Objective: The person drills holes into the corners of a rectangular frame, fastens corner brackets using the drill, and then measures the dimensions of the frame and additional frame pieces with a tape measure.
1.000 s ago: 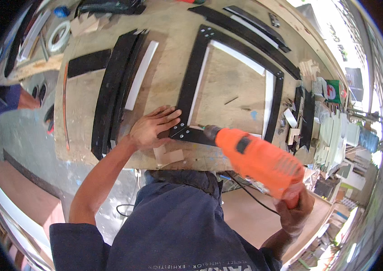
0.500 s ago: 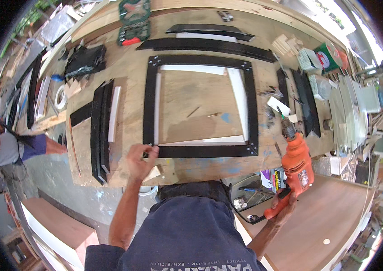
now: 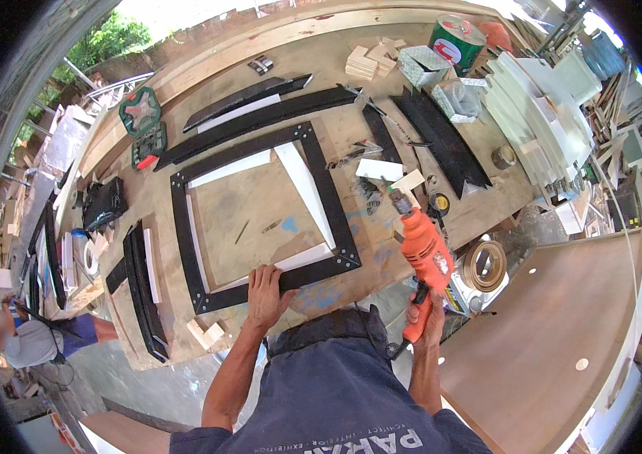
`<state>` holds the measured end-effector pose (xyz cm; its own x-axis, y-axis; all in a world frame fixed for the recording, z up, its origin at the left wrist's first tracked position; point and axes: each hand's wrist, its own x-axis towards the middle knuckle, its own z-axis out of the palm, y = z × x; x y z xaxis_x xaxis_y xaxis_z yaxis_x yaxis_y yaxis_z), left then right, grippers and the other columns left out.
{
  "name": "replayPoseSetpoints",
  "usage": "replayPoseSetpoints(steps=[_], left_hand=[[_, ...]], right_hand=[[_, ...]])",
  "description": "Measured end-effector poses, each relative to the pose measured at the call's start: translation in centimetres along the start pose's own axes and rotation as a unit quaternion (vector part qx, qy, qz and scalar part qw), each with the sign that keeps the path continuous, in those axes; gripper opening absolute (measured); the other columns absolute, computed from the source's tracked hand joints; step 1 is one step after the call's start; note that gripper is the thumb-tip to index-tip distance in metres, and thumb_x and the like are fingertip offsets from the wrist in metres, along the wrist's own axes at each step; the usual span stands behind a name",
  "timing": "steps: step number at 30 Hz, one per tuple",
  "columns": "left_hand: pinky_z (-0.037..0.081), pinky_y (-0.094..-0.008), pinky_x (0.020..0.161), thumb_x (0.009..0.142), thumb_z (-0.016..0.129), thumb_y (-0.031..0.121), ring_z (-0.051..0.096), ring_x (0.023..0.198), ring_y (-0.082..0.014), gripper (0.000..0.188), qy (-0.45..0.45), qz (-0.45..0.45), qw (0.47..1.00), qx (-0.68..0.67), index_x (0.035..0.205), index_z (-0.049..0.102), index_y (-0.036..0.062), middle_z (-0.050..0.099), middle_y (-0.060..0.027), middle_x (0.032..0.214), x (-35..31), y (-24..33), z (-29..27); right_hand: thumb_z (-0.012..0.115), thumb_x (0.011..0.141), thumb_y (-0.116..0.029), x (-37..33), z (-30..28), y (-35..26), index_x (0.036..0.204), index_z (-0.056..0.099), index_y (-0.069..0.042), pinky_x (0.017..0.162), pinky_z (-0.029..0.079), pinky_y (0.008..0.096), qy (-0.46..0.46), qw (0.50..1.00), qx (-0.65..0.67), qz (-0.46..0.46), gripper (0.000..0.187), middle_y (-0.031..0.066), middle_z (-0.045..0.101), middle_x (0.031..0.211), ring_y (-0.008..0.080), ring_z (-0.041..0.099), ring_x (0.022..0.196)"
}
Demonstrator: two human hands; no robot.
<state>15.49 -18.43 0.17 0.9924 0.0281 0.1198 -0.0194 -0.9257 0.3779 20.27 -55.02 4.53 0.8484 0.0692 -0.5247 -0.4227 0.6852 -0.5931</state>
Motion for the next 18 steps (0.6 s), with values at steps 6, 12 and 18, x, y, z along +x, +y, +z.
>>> replayPoseSetpoints(steps=[6,12,18], left_hand=[[0.041,-0.0487,0.100,0.082,0.080,0.039,0.054,0.112,-0.0381,0.065,0.000,0.001,1.000,0.015,0.121,0.050,-0.0037,0.056,-0.0198,0.119,0.8,1.6,-3.3],[0.045,-0.0492,0.095,0.080,0.083,0.037,0.057,0.107,-0.0380,0.061,-0.053,-0.004,0.996,0.071,0.118,0.052,0.0001,0.057,-0.0174,0.111,3.7,3.4,-10.3],[0.052,-0.0445,0.085,0.074,0.078,0.014,0.061,0.101,-0.0336,0.047,-0.007,0.054,0.978,0.203,0.114,0.056,0.0050,0.059,-0.0131,0.104,6.6,2.9,-15.5]], right_hand=[[0.060,0.102,-0.040,2.0,-0.3,-0.1,0.121,0.056,-0.005,0.044,0.043,0.0215,-0.020,1.000,-0.004,0.013,0.040,0.0096,0.067,0.086,0.0110,0.054,0.055],[0.060,0.102,-0.039,3.8,-0.2,-0.3,0.121,0.056,-0.005,0.044,0.043,0.0217,-0.048,0.999,0.010,0.016,0.039,0.0099,0.068,0.085,0.0110,0.055,0.055],[0.059,0.102,-0.038,4.9,0.1,-0.3,0.120,0.057,-0.004,0.044,0.043,0.0213,-0.057,0.998,0.004,0.014,0.038,0.0100,0.068,0.085,0.0106,0.055,0.055]])
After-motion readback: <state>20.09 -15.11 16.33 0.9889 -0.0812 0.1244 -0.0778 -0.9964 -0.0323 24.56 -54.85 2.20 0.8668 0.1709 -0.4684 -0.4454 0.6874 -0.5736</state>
